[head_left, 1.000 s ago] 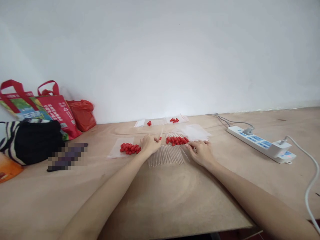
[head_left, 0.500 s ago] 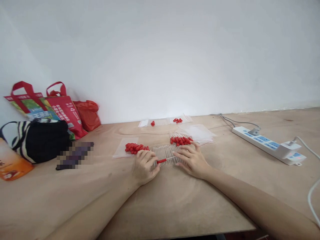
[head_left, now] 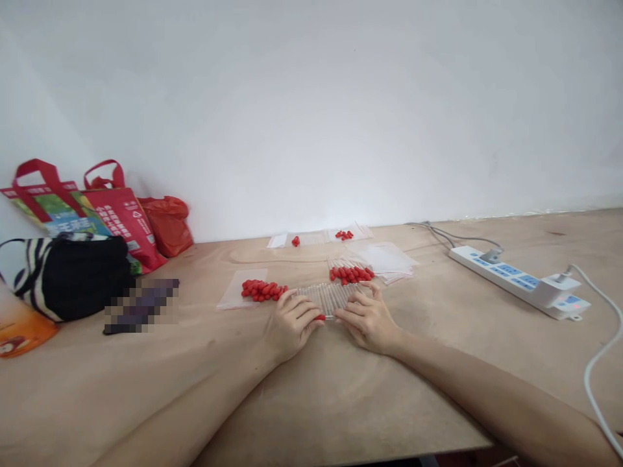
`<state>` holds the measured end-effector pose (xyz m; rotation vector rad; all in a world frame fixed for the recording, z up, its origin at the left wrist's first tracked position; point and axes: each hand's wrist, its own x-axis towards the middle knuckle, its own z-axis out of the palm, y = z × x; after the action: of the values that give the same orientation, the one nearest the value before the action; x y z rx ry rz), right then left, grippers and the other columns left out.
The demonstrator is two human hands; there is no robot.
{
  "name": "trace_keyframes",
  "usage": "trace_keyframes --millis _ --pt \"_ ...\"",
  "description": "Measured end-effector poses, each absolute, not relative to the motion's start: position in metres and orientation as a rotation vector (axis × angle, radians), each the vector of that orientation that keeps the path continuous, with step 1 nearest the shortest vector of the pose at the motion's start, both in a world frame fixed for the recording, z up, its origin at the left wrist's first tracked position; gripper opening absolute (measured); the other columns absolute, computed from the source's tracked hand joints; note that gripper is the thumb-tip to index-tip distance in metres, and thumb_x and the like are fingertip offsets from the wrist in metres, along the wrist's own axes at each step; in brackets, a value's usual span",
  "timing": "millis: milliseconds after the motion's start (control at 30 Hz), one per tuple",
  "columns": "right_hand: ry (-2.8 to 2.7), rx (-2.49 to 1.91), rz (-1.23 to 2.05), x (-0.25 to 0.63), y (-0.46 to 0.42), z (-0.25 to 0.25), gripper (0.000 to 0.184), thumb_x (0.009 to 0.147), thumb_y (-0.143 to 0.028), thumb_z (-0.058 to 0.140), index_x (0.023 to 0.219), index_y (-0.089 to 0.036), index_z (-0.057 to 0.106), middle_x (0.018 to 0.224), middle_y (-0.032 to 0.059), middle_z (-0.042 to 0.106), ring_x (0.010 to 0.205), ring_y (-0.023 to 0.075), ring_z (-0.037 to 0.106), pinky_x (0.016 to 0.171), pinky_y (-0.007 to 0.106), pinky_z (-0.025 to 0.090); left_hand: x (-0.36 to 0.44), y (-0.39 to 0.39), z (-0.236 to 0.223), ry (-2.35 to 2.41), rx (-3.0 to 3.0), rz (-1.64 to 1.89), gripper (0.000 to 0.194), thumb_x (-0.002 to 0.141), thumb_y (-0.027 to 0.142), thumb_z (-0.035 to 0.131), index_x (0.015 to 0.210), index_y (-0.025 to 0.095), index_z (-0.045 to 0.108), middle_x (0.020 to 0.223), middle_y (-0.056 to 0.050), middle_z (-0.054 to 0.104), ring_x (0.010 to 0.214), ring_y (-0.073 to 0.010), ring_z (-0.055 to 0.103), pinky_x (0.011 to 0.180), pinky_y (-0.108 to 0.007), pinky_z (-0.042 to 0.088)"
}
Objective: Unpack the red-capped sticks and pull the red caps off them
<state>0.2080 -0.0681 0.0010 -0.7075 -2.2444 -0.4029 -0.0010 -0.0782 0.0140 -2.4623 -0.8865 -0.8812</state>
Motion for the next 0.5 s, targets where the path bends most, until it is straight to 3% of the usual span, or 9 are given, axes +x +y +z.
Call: trace_keyframes --millis 333,500 --pt "-2.291 -0.618 -0.377 0.222 -0.069 0.008 0.02 0.082 -0.022 0.042 0.079 -0.025 0.062 0.057 -0.0044 0.06 0.075 0.0126 0.051 0.093 0.042 0.012 -0.005 -0.086 0.02 -0.747 -2.462 -0.845 0.015 0.08 0.016 0.048 0.07 0.021 0.058 0.071 0.003 0.066 0.075 -0.0143 0.058 0.087 -0.041 0.031" --pt "-2.127 -1.028 -0.199 0.252 -0.053 0.014 0.027 0.083 -0.027 0.04 0.069 -0.023 0.064 0.064 -0.0015 0.064 0.071 0.0125 0.052 0.087 0.038 0.017 -0.037 -0.082 0.023 -0.991 -2.309 -1.052 0.012 0.081 0.016 0.046 0.079 0.019 0.058 0.074 -0.001 0.063 0.072 -0.0139 0.055 0.071 -0.031 0.041"
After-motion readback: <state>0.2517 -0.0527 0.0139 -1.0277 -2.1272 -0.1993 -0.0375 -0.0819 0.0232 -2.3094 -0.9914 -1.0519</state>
